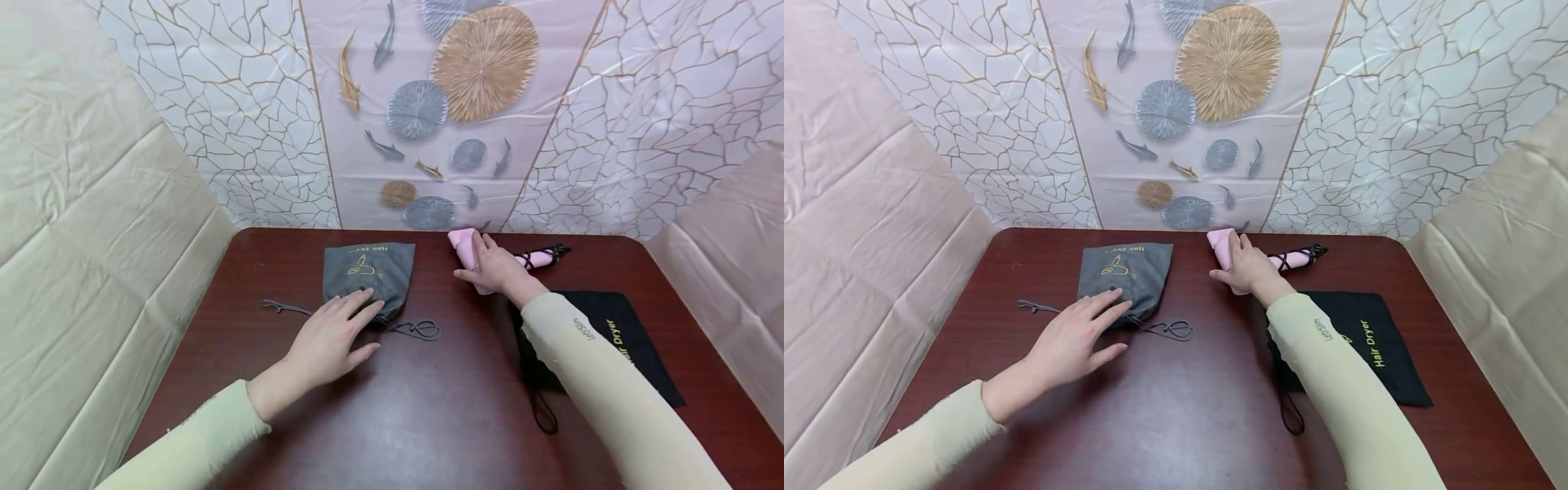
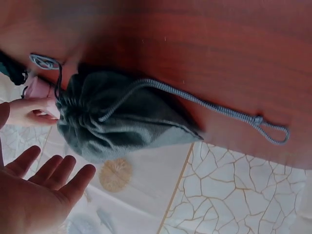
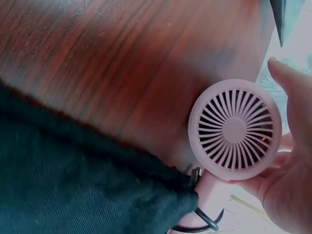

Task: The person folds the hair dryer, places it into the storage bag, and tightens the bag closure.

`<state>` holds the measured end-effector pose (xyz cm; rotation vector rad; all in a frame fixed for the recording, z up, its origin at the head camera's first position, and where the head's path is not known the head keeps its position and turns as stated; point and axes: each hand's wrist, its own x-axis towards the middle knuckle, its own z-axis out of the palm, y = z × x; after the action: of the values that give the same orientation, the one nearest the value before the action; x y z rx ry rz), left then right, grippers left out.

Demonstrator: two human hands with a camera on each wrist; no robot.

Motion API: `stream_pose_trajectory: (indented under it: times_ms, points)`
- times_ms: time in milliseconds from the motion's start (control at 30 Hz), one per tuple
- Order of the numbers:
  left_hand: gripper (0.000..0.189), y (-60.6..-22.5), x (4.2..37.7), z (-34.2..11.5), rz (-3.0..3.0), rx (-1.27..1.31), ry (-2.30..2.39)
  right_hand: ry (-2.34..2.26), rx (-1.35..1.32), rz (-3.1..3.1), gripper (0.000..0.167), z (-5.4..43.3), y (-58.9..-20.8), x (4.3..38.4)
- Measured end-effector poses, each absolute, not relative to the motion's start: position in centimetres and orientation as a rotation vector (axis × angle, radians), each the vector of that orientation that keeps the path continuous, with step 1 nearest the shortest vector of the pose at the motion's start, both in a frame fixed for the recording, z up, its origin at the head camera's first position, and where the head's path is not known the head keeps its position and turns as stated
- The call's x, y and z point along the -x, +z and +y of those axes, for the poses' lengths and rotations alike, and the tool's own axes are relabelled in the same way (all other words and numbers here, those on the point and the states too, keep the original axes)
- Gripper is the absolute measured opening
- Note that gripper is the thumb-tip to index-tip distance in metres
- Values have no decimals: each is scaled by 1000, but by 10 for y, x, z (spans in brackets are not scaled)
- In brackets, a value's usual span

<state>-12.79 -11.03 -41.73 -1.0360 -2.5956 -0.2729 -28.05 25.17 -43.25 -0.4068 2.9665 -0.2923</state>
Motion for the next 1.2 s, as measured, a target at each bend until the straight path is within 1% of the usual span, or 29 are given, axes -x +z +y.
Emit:
stream_pose_trajectory:
  times_ms: [133,233,467,700,933,1200]
  points:
    - [67,-426,120,-111,-2583,1027,-271,-280,397,2978,109,252,-436,281]
    - [69,-433,116,-113,-2594,1018,-290,-289,427,2984,107,256,-439,281]
    - [65,-444,109,-117,-2618,1046,-327,-311,600,2982,97,265,-439,276]
    - [61,-448,108,-118,-2602,1096,-325,-337,735,3014,94,274,-443,265]
    - [61,-451,109,-120,-2611,1114,-332,-399,891,3035,91,276,-439,242]
    - [58,-453,111,-122,-2595,1149,-324,-374,1076,2996,91,258,-426,202]
